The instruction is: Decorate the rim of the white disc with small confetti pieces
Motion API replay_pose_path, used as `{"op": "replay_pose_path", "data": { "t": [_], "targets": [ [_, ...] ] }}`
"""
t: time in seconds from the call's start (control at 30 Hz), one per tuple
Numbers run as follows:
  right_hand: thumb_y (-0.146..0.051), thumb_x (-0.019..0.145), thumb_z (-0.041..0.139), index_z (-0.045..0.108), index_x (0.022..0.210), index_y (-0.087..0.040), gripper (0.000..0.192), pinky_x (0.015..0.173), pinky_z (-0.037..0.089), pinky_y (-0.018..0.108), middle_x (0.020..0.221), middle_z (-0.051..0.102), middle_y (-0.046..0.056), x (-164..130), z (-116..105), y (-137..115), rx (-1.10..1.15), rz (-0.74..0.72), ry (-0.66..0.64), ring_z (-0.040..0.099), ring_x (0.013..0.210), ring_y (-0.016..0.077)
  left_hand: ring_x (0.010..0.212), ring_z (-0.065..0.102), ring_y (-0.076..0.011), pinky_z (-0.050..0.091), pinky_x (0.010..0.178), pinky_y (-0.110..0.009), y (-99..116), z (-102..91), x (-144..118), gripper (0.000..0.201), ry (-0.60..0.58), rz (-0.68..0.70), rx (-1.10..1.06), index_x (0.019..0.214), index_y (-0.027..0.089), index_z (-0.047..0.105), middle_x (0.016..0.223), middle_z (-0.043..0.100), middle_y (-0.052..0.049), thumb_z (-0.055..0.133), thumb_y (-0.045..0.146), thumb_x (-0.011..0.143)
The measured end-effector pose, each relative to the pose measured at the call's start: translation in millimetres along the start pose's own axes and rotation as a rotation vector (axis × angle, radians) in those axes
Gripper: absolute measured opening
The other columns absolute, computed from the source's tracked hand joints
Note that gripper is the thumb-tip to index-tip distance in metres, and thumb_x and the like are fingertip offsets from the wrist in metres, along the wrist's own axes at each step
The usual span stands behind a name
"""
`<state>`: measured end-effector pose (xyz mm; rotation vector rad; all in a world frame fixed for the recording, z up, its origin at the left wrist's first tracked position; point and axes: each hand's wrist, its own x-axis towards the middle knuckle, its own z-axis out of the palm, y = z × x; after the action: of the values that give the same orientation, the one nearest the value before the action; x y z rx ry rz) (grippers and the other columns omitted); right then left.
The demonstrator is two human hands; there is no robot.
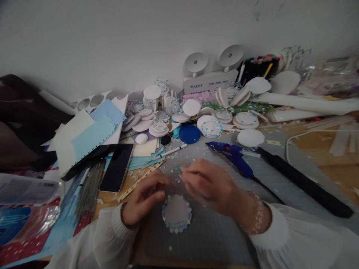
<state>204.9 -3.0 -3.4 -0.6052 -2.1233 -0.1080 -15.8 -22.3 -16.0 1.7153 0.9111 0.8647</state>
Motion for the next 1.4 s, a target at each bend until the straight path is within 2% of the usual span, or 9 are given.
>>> {"op": "replay_pose_path", "data": {
  "t": [0.07, 0.13, 0.23, 0.33, 0.5, 0.67, 0.87, 1.17, 1.4],
  "targets": [
    [-0.006, 0.081, 0.063, 0.059, 0.098, -0.021, 0.023, 0.064, 0.056, 0.028, 0.083, 0.067, 0.004, -9.9, -2.4, 6.8, 0.062, 0.216, 0.152, 0.065, 0.074, 0.0155, 0.094, 0.056, -0.0264, 0.043, 0.081, -0.036, 4.2, -2.5, 1.2, 0.064, -0.101, 0.115, 0.25, 0.113, 0.015, 0.061, 0.104, 0.061, -0.012, 0.071, 0.059, 0.067],
    [-0.005, 0.079, 0.065, 0.057, 0.091, -0.025, 0.024, 0.059, 0.054, 0.029, 0.077, 0.064, 0.001, -16.3, -2.4, 8.6, 0.122, 0.434, 0.269, 0.063, 0.067, 0.0155, 0.098, 0.055, -0.0308, 0.042, 0.085, -0.043, 5.4, -2.4, 2.3, 0.085, -0.164, 0.159, 0.474, 0.118, 0.015, 0.056, 0.11, 0.06, -0.015, 0.077, 0.064, 0.052],
    [-0.012, 0.084, 0.06, 0.053, 0.082, -0.027, 0.017, 0.053, 0.051, 0.031, 0.069, 0.058, -0.002, -17.7, -1.1, 4.6, 0.31, 0.725, 0.314, 0.06, 0.058, 0.0154, 0.095, 0.056, -0.0328, 0.039, 0.086, -0.048, 3.3, 0.5, 3.2, 0.077, -0.214, 0.141, 0.677, 0.111, 0.017, 0.057, 0.107, 0.063, -0.013, 0.076, 0.064, 0.053],
    [-0.018, 0.086, 0.059, 0.051, 0.081, -0.027, 0.014, 0.051, 0.049, 0.031, 0.068, 0.057, -0.003, -15.4, -0.8, 0.2, 0.488, 0.858, 0.337, 0.058, 0.054, 0.0146, 0.093, 0.057, -0.0312, 0.039, 0.084, -0.048, 1.6, 2.3, 2.8, 0.063, -0.171, 0.085, 0.716, 0.108, 0.019, 0.058, 0.102, 0.065, -0.011, 0.076, 0.055, 0.059],
    [-0.017, 0.084, 0.062, 0.053, 0.083, -0.025, 0.012, 0.052, 0.049, 0.029, 0.067, 0.058, -0.004, -17.2, -0.8, -0.2, 0.602, 0.891, 0.397, 0.058, 0.054, 0.0124, 0.097, 0.057, -0.0302, 0.042, 0.084, -0.045, 1.8, 0.8, 2.2, 0.059, -0.028, 0.082, 0.648, 0.109, 0.018, 0.055, 0.105, 0.063, -0.012, 0.078, 0.046, 0.063],
    [-0.019, 0.084, 0.063, 0.053, 0.082, -0.026, 0.013, 0.052, 0.049, 0.028, 0.068, 0.057, -0.003, -17.3, -1.0, -1.3, 0.628, 0.956, 0.376, 0.058, 0.056, 0.0131, 0.108, 0.054, -0.0357, 0.042, 0.092, -0.052, -3.2, 1.5, 2.7, 0.09, -0.101, 0.08, 0.645, 0.121, 0.016, 0.052, 0.119, 0.058, -0.016, 0.08, 0.066, 0.051],
    [-0.021, 0.085, 0.063, 0.053, 0.081, -0.026, 0.012, 0.051, 0.05, 0.028, 0.069, 0.056, -0.004, -16.9, -1.7, -3.3, 0.622, 0.96, 0.378, 0.057, 0.054, 0.0122, 0.109, 0.057, -0.0302, 0.046, 0.092, -0.045, -3.1, 4.4, 1.4, 0.069, -0.048, 0.113, 0.562, 0.123, 0.02, 0.049, 0.118, 0.06, -0.013, 0.078, 0.048, 0.067],
    [-0.02, 0.086, 0.062, 0.056, 0.082, -0.026, 0.01, 0.046, 0.047, 0.024, 0.066, 0.055, -0.006, -20.7, -4.4, -1.8, 1.021, 0.983, 0.327, 0.056, 0.052, 0.0103, 0.102, 0.06, -0.0275, 0.046, 0.087, -0.04, -3.5, 2.0, -4.6, 0.079, 0.014, 0.308, 0.459, 0.133, 0.023, 0.041, 0.114, 0.061, -0.011, 0.076, 0.051, 0.068],
    [-0.015, 0.085, 0.064, 0.053, 0.082, -0.025, 0.014, 0.047, 0.049, 0.023, 0.073, 0.058, -0.005, -26.0, -1.8, -4.5, 1.019, 0.991, 0.25, 0.057, 0.053, 0.0085, 0.1, 0.058, -0.027, 0.045, 0.086, -0.039, -1.9, 2.5, -3.5, 0.079, -0.011, 0.32, 0.488, 0.132, 0.022, 0.041, 0.112, 0.06, -0.011, 0.076, 0.05, 0.067]
  ]
}}
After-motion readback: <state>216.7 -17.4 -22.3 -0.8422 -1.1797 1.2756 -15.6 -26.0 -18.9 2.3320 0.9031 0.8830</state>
